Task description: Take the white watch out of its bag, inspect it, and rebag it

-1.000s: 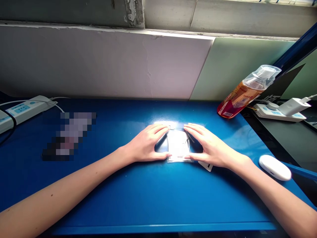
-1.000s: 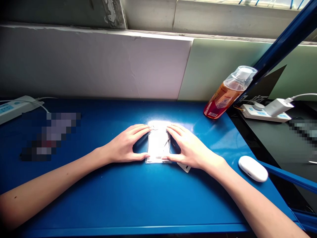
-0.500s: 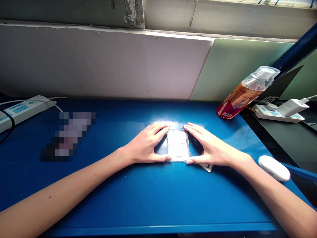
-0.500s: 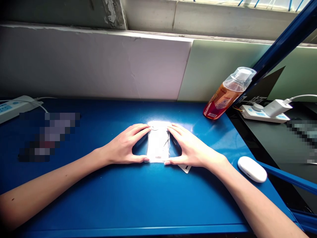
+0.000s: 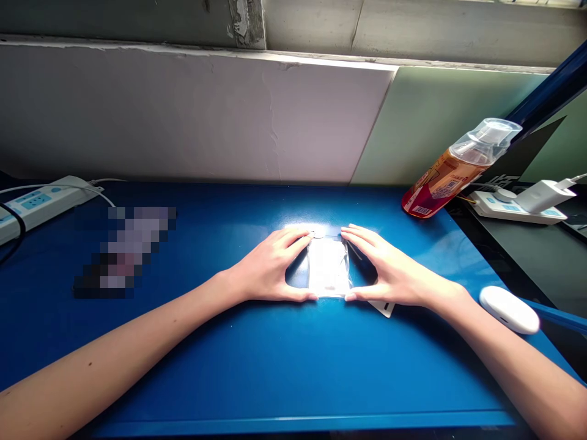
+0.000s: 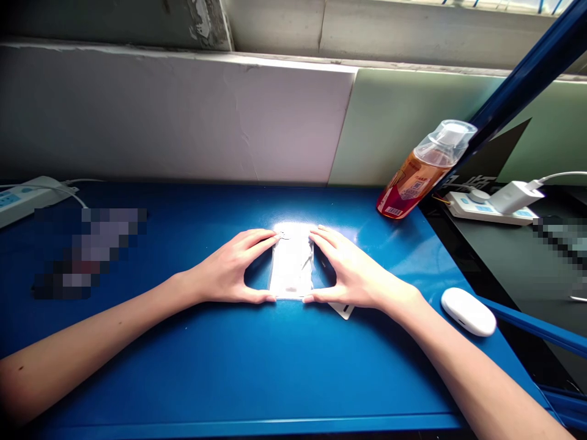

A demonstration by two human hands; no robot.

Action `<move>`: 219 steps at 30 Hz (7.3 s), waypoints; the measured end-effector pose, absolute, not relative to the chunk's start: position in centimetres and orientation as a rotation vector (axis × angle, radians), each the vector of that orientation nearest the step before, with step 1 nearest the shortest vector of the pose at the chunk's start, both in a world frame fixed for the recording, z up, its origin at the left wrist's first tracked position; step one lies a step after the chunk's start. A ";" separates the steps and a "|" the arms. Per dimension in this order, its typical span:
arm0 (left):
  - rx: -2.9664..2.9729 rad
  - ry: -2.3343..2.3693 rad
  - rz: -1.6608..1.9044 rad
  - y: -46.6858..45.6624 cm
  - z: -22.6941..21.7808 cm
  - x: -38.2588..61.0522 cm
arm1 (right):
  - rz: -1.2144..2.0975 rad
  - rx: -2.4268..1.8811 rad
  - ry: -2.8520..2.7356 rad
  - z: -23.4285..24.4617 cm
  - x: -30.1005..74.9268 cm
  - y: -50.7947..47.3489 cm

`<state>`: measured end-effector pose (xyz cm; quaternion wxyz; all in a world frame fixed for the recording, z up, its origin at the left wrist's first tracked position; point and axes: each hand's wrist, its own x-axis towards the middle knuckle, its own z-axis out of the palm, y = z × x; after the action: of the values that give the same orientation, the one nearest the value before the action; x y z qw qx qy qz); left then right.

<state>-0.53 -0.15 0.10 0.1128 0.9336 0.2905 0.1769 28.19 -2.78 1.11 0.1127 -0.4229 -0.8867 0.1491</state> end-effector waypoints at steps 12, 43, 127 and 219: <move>2.730 0.856 0.540 -0.1 0.0 -0.6 | 0.417 -1.225 -2.572 0.5 28.5 -2.7; 2.740 0.849 0.513 0.0 0.1 -0.6 | 0.402 -1.245 -2.625 0.9 28.3 -2.6; 2.771 0.673 0.918 -0.1 -0.6 -1.1 | 0.314 -0.792 -2.252 1.3 27.6 -2.9; 2.698 0.933 0.530 0.1 -0.2 -0.4 | -0.018 -1.084 -2.370 0.0 26.9 -2.8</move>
<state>-0.43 0.11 -0.21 0.1188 0.9226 0.3191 0.1814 26.95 -2.76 0.00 0.2646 -0.4013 -0.8769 -0.0068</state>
